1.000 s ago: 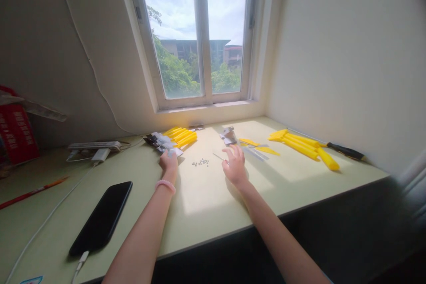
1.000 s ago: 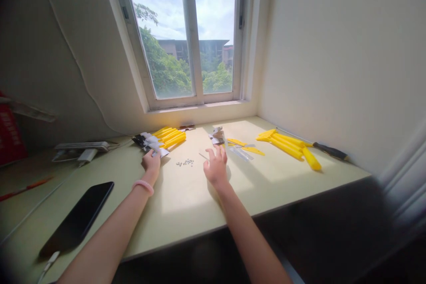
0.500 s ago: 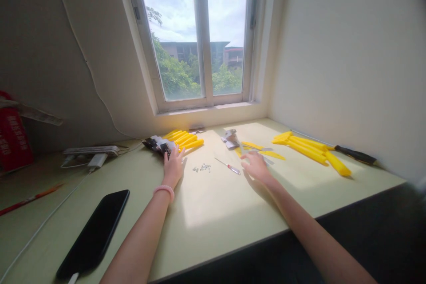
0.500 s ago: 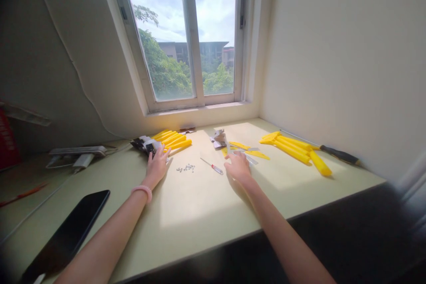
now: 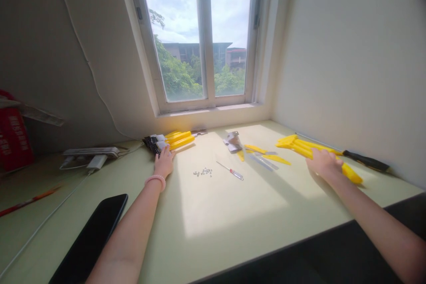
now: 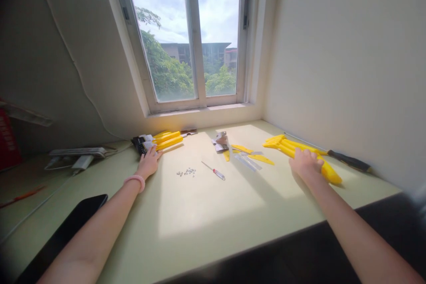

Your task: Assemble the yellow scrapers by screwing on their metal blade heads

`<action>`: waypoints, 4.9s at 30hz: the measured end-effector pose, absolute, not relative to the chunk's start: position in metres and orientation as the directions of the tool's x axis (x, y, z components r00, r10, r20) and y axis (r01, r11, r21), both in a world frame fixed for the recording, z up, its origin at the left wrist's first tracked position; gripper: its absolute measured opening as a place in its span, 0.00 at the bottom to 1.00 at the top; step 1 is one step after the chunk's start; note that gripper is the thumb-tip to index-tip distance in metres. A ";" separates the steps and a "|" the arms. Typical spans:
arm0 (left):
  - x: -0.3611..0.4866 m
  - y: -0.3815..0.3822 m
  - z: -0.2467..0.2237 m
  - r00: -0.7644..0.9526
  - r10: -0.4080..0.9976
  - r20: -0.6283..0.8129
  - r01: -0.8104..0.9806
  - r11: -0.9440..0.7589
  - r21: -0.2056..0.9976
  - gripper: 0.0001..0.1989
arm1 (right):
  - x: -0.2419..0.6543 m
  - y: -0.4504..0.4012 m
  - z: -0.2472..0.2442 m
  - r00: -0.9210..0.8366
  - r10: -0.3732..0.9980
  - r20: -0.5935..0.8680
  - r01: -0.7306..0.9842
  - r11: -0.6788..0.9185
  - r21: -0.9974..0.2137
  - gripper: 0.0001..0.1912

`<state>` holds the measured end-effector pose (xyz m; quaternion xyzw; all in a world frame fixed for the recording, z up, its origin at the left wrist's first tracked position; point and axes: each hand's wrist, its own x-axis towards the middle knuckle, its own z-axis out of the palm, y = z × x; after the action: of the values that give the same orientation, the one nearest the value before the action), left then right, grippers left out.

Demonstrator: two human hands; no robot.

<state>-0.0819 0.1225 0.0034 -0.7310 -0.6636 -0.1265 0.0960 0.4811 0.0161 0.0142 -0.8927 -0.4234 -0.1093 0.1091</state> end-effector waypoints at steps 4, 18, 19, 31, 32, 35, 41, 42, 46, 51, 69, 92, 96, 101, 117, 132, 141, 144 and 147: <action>-0.083 0.124 0.001 0.111 0.927 0.358 0.989 -0.138 0.052 0.27 | 0.497 0.011 0.008 0.550 0.757 0.351 0.807 -0.591 0.010 0.13; -0.078 0.091 0.001 0.237 0.812 0.534 0.890 -0.402 0.215 0.24 | 0.466 0.009 0.017 0.580 0.730 0.362 0.800 -0.595 -0.081 0.12; -0.074 0.088 0.004 0.230 0.802 0.551 0.873 -0.420 0.246 0.24 | 0.459 0.007 0.022 0.593 0.718 0.364 0.795 -0.593 -0.127 0.13; 0.045 -0.013 0.043 0.016 0.931 0.365 -0.026 -0.364 0.931 0.22 | 0.239 -0.046 0.068 -0.137 0.960 0.244 0.425 0.279 -0.861 0.17; 0.049 -0.015 0.042 -0.014 0.940 0.340 -0.114 -0.339 0.934 0.23 | 0.220 -0.050 0.064 -0.201 0.951 0.237 0.378 0.298 -0.876 0.17; 0.047 -0.018 0.037 -0.101 0.946 0.308 -0.290 -0.325 0.900 0.23 | 0.177 -0.058 0.052 -0.345 0.908 0.239 0.311 0.351 -0.883 0.16; 0.024 -0.022 0.027 -0.328 0.939 0.104 -0.412 -0.241 0.879 0.18 | 0.171 -0.037 0.047 -0.537 0.816 0.215 0.403 0.472 -0.784 0.14; 0.022 -0.023 0.027 -0.321 0.944 0.078 -0.432 -0.219 0.875 0.17 | 0.182 -0.028 0.048 -0.472 0.850 0.234 0.478 0.469 -0.743 0.14; 0.023 -0.026 0.028 -0.200 0.980 -0.003 -0.458 -0.091 0.884 0.17 | 0.244 0.007 0.043 0.074 0.951 0.300 0.878 0.081 -0.471 0.12; 0.028 -0.028 0.028 -0.142 0.988 -0.056 -0.430 -0.011 0.903 0.16 | 0.310 0.024 0.022 0.359 0.904 0.231 0.917 -0.296 -0.266 0.11; 0.025 -0.022 0.018 -0.120 0.986 -0.118 -0.318 0.074 0.945 0.10 | 0.299 0.038 0.029 0.370 0.925 0.082 0.887 -0.325 -0.327 0.08; 0.026 -0.035 0.027 -0.032 0.991 -0.130 -0.244 0.118 0.963 0.12 | 0.250 0.026 0.098 0.158 0.965 0.211 0.351 0.145 -0.925 0.05; 0.023 -0.041 0.029 0.093 0.988 -0.124 -0.160 0.137 0.978 0.16 | 0.223 0.028 0.085 0.175 0.977 0.119 -0.024 0.125 -0.992 0.20; 0.022 -0.039 0.026 0.094 0.992 -0.085 -0.116 0.095 0.989 0.15 | 0.200 0.023 0.051 -0.013 0.995 0.102 -0.206 0.097 -0.974 0.07; 0.028 -0.045 0.032 0.214 0.976 -0.030 -0.209 0.076 0.975 0.18 | 0.184 0.001 0.027 -0.168 0.974 0.151 0.082 0.166 -0.983 0.10; 0.026 -0.023 0.020 -0.012 1.000 -0.025 -0.178 0.022 0.984 0.13 | 0.179 -0.008 0.033 -0.272 0.961 0.058 0.008 0.062 -0.998 0.09; 0.023 -0.029 0.024 -0.109 0.992 0.057 -0.198 -0.078 0.977 0.13 | 0.176 -0.008 0.032 -0.324 0.945 -0.039 -0.016 -0.047 -0.999 0.08; 0.021 -0.026 0.023 -0.176 0.983 0.041 -0.181 -0.073 0.981 0.13 | 0.183 -0.001 0.029 -0.133 0.991 0.006 0.098 0.019 -0.995 0.06; 0.020 -0.021 0.022 -0.240 0.971 0.000 -0.153 -0.037 0.988 0.11 | 0.195 0.008 0.024 0.203 0.963 0.179 0.393 0.087 -0.915 0.07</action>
<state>0.0197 -0.0207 0.0225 -0.4000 -0.5111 -0.5988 -0.4692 0.1945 0.0076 0.0238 -0.6076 -0.5578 0.2952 0.4822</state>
